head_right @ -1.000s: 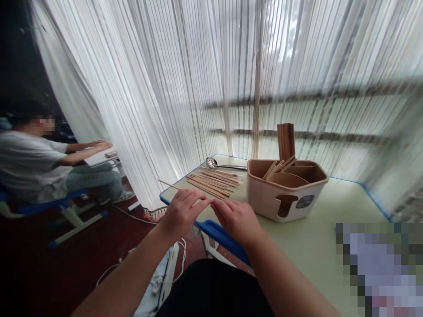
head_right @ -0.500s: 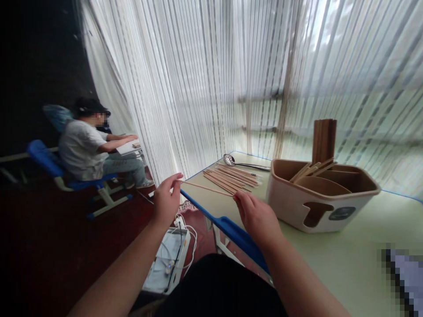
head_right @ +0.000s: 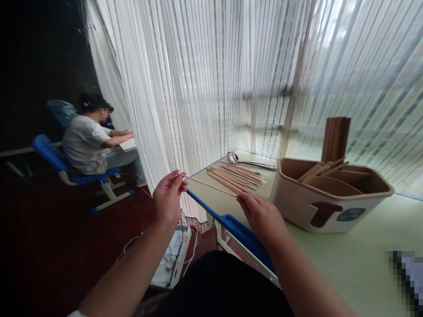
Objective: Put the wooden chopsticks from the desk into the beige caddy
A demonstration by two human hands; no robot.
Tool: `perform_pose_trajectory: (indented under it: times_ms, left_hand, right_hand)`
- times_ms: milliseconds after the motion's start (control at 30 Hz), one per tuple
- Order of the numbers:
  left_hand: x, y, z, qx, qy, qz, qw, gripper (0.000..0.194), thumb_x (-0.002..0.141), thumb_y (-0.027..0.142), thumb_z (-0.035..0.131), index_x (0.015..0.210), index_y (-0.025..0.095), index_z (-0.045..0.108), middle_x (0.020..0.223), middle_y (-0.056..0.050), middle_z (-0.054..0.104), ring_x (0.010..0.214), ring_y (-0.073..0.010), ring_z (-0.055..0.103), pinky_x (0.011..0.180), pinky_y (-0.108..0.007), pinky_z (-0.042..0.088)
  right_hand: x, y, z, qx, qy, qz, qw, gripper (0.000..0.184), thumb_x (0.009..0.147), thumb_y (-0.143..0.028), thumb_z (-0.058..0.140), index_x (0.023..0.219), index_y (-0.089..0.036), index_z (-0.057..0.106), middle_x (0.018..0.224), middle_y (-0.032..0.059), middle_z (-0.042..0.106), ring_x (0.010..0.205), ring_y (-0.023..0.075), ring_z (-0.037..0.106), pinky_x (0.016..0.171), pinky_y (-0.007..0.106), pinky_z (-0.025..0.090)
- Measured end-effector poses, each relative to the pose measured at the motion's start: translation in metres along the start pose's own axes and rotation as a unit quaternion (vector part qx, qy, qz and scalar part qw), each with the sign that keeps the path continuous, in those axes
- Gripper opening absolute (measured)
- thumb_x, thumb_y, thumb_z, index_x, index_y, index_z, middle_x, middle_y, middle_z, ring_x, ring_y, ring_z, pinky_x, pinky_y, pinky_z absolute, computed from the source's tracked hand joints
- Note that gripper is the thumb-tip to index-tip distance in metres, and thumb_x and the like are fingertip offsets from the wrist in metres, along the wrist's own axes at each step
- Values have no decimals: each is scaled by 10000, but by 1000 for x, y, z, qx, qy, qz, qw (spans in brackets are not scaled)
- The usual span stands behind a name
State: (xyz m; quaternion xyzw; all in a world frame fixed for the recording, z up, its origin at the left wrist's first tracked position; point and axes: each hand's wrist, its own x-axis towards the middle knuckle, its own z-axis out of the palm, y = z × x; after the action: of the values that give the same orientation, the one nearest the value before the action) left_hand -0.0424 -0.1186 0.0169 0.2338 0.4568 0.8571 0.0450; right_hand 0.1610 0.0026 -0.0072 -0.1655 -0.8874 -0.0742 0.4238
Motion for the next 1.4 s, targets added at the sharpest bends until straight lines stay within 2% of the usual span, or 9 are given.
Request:
perform_pose_trajectory:
  times_ms: [333,533,700,800,967,1067,1167,1300,1400]
  left_hand:
    - [-16,9,3,62,-29,72,995,227,720,313,714,872,156,651,718,-9,666,613,-97,619,605,-222,503]
    - [-31,9,9,103,-66,88,989,246,723,314,714,907,166,644,831,-35,681,714,-120,639,706,-258,528]
    - [-41,15,27,122,-210,34,969,249,811,367,612,928,154,667,802,-54,692,705,-140,648,674,-254,521]
    - [-46,26,41,171,-279,62,943,255,856,369,545,906,167,691,793,-59,699,739,-157,652,683,-256,513]
    - [-39,41,66,147,-319,96,931,197,852,313,555,901,170,681,835,-63,705,781,-161,660,724,-272,521]
    - [-25,45,81,90,-279,87,952,187,837,316,577,889,158,663,842,-71,702,732,-143,661,628,-241,519]
    - [-10,44,88,40,-234,73,969,189,815,326,604,877,153,645,816,-62,691,657,-123,650,533,-208,493]
    - [1,36,84,-11,-196,4,981,193,789,325,628,832,137,623,781,-44,672,619,-103,638,515,-191,482]
    - [0,27,78,-9,-221,-82,972,200,749,301,669,813,117,622,764,-40,667,603,-90,629,532,-185,483]
  right_hand:
    - [-1,2,10,15,-150,56,987,181,884,-282,473,877,-236,648,813,22,717,685,163,668,559,242,474]
    - [1,4,15,30,-190,82,978,167,867,-260,472,860,-233,637,829,29,709,724,178,670,599,262,479]
    - [0,5,17,41,-200,79,976,169,869,-268,452,854,-223,615,811,31,698,708,178,658,600,265,468]
    - [-1,5,17,44,-204,81,975,189,880,-289,436,851,-215,607,787,34,687,706,182,647,605,271,458]
    - [0,6,11,69,-155,115,979,227,891,-326,432,846,-208,620,740,25,680,657,159,626,579,244,445]
    - [1,6,5,25,-77,126,989,260,914,-323,413,925,-194,638,806,53,694,716,158,638,614,239,456]
    - [-1,5,-1,-46,-22,80,996,260,921,-287,417,959,-176,649,824,71,696,745,160,634,645,240,455]
    - [-2,4,-7,-80,14,17,997,254,924,-276,431,925,-161,657,770,62,698,709,144,614,611,223,425]
    - [-1,1,-8,-90,13,-15,996,247,921,-265,436,925,-164,661,717,47,697,653,138,600,571,223,397]
